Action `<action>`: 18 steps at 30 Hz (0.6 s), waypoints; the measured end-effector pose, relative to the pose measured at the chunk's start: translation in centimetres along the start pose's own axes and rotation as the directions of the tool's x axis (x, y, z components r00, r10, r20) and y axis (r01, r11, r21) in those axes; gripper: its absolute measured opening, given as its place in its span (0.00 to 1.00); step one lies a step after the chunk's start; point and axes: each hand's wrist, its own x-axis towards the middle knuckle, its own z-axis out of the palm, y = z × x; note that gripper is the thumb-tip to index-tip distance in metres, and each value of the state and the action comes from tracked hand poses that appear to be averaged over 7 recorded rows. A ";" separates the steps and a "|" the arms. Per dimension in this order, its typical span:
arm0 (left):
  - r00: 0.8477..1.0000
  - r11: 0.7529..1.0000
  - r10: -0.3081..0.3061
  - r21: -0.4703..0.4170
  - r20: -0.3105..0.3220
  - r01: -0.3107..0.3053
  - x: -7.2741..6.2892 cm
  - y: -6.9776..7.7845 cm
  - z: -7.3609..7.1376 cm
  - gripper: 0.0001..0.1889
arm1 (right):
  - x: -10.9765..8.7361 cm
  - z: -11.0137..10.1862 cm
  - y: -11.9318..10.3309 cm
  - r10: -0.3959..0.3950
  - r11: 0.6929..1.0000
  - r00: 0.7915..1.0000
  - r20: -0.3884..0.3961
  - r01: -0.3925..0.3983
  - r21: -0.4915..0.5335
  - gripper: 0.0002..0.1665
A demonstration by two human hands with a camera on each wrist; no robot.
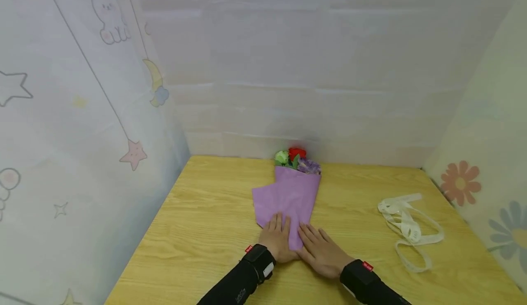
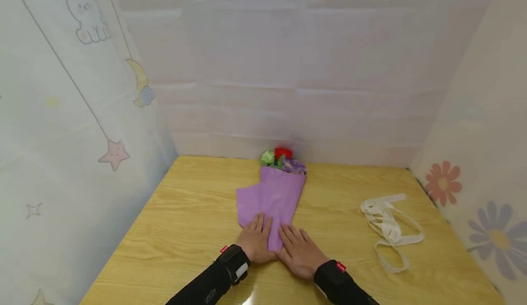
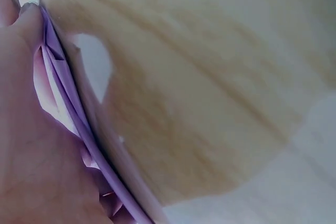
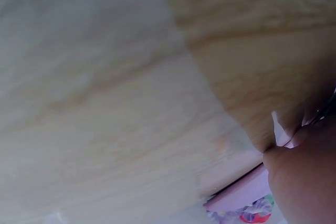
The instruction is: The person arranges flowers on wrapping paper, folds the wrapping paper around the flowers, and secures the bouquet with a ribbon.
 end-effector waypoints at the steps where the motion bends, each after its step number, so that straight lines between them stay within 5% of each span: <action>1: 1.000 1.000 0.001 -0.006 0.003 -0.001 0.0 0.0 -0.2 0.55 | 0.1 0.0 0.1 0.006 1.000 1.000 0.003 -0.006 0.004 0.39; 8: 0.997 0.997 -0.043 -0.060 0.059 0.047 -0.7 -1.8 -0.1 0.51 | 2.1 0.2 -1.2 -0.025 1.000 1.000 0.014 0.025 -0.008 0.41; 18: 0.991 0.972 -0.104 -0.201 0.081 0.118 -3.4 -9.7 1.1 0.51 | 8.7 2.5 -6.1 -0.073 0.986 0.993 0.090 0.085 -0.142 0.42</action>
